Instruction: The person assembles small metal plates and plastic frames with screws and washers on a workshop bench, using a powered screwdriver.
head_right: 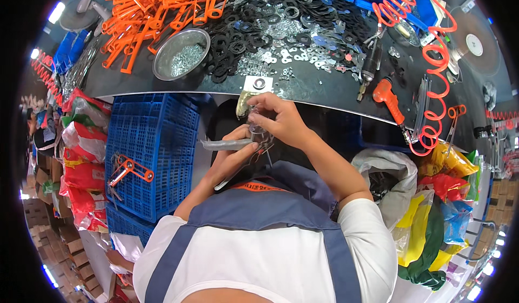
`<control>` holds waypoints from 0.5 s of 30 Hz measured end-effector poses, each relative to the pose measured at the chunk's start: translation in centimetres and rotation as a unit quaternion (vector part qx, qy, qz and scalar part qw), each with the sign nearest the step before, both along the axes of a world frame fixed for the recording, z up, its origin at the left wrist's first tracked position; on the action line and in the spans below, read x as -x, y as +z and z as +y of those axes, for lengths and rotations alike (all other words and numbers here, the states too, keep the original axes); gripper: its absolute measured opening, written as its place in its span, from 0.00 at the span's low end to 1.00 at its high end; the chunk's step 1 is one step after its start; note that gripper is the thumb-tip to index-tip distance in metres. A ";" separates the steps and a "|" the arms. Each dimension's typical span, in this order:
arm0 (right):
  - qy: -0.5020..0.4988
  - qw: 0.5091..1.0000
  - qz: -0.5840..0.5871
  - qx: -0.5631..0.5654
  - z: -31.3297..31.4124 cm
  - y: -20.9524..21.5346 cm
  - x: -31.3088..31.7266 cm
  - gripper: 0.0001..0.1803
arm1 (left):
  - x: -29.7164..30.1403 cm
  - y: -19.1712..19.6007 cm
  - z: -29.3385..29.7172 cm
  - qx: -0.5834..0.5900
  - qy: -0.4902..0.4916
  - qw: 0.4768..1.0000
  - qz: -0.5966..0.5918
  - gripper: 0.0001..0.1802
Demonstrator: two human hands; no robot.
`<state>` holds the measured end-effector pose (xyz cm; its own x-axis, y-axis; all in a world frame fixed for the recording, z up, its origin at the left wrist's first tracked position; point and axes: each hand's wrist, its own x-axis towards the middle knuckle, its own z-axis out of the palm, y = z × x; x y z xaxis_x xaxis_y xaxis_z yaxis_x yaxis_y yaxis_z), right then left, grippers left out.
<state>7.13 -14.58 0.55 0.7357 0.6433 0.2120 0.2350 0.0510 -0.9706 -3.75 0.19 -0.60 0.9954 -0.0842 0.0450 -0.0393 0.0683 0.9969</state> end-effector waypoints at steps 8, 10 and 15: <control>0.005 0.980 -0.195 0.033 -1.0 -0.5 0.4 0.06 | 0.5 -0.2 -0.1 -0.034 0.014 0.996 0.077 0.13; -0.041 0.996 -0.068 -0.041 -1.6 -1.5 0.8 0.13 | 0.4 -0.1 -0.8 0.092 0.061 0.994 0.017 0.21; -0.068 0.983 0.161 0.051 -2.3 -4.7 3.6 0.24 | -0.9 -0.5 1.2 -0.180 0.006 0.959 -0.220 0.29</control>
